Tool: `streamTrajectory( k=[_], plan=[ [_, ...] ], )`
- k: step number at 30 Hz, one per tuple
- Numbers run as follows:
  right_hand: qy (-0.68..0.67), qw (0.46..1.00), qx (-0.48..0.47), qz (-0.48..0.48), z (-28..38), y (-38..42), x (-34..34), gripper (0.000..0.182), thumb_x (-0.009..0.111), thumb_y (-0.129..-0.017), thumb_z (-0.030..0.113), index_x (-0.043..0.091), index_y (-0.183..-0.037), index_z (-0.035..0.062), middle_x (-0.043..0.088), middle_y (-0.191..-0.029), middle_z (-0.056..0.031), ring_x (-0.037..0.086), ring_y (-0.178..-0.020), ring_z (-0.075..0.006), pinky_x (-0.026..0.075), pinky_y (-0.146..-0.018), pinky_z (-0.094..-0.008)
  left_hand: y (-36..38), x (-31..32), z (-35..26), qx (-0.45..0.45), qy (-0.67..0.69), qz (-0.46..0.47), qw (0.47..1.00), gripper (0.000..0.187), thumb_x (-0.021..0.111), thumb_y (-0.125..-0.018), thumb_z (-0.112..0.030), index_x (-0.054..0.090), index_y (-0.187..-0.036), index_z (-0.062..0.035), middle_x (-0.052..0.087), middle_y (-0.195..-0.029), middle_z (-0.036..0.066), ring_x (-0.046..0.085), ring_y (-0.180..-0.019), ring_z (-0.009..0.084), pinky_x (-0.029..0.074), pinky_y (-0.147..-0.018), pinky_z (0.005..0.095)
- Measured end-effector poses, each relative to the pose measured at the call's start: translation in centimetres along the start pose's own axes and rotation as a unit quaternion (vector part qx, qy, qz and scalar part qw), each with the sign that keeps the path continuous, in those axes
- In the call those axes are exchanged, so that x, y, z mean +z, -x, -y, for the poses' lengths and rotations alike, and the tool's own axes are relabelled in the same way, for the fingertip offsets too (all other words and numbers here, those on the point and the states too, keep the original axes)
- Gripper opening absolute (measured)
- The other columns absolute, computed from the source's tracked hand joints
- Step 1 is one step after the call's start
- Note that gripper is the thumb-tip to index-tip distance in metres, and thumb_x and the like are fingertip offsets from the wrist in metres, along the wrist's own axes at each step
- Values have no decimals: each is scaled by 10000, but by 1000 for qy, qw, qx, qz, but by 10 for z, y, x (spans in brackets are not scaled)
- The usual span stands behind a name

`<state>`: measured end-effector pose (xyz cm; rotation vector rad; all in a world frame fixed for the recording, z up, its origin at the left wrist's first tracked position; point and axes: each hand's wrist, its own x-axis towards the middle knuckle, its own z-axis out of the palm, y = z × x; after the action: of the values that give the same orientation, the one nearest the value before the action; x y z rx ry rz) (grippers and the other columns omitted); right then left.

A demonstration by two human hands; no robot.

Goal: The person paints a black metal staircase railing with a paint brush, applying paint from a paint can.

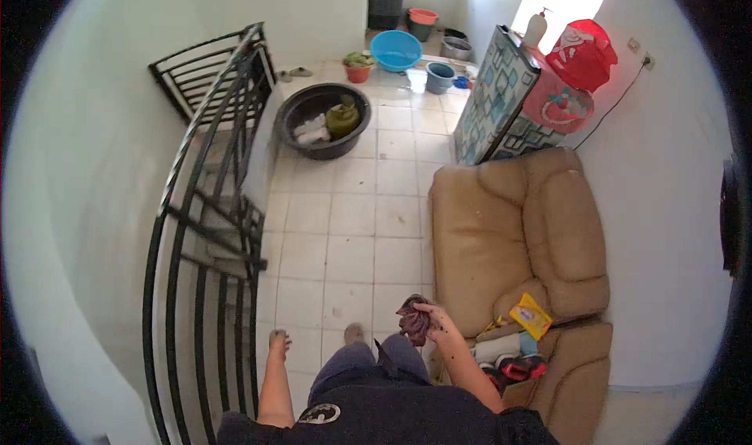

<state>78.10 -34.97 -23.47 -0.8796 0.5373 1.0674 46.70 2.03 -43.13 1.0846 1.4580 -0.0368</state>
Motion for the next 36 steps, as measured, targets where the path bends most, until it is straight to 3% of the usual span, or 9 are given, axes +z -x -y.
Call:
streamTrajectory(
  k=[7,11,14,18,19,25,28,32,36],
  plan=[
    [-168,973,-108,-119,222,-104,-17,246,634,-822,87,590,-1041,-18,677,-988,-182,665,-886,-343,554,-819,-471,-66,284,-352,373,-221,144,890,292,736,-807,-142,607,-1059,-72,627,-749,35,573,-667,120,445,-582,271],
    [-93,982,-152,-63,317,-284,-103,286,641,-827,89,587,-1093,-2,664,-1056,-172,648,-971,-333,513,-925,-495,-42,392,-462,333,-184,116,917,197,771,-793,-162,653,-850,-15,612,-684,41,601,-653,129,457,-605,261],
    [-82,994,9,-66,456,-258,38,255,637,-840,107,589,-1060,-13,668,-1044,-167,654,-951,-319,525,-905,-478,-78,412,-474,250,-117,215,937,175,692,-862,-154,664,-846,18,655,-684,77,645,-655,147,507,-606,276],
    [-38,996,-14,78,589,-349,120,252,641,-842,133,576,-1035,-16,686,-952,-164,677,-844,-303,570,-801,-452,-116,417,-520,194,-14,165,967,171,540,-954,-127,623,-1003,15,698,-860,120,684,-699,216,525,-600,291],
    [21,997,-70,4,616,-379,145,225,640,-842,123,578,-1013,-8,684,-916,-169,684,-808,-298,582,-754,-441,-130,424,-538,190,-4,156,969,171,540,-954,-127,623,-1003,15,698,-860,120,684,-699,216,525,-600,291],
    [47,996,-64,48,763,-519,260,262,661,-831,86,561,-1053,-10,664,-961,-158,677,-874,-299,585,-776,-438,-254,477,-647,55,188,-136,971,218,487,-989,-192,524,-1178,-89,675,-974,89,669,-745,179,452,-561,245],
    [39,999,-30,19,822,-580,280,280,677,-834,77,570,-1073,-19,648,-985,-160,665,-900,-306,582,-768,-433,-341,533,-735,64,284,-152,945,220,482,-983,-180,533,-1174,-85,656,-978,68,650,-818,158,477,-621,264],
    [122,991,-46,-13,937,-612,336,251,679,-838,83,592,-1051,-17,646,-914,-122,654,-801,-285,567,-637,-434,-365,615,-937,312,92,-28,945,235,511,-972,-176,551,-1162,-43,622,-965,66,626,-856,147,513,-799,291],
    [62,997,-40,23,1031,-721,339,238,656,-844,91,577,-1049,-2,643,-903,-131,649,-789,-293,564,-689,-445,-370,687,-1120,371,78,64,923,202,537,-969,-120,564,-1145,-24,634,-934,62,623,-863,139,505,-805,279]
  ],
)
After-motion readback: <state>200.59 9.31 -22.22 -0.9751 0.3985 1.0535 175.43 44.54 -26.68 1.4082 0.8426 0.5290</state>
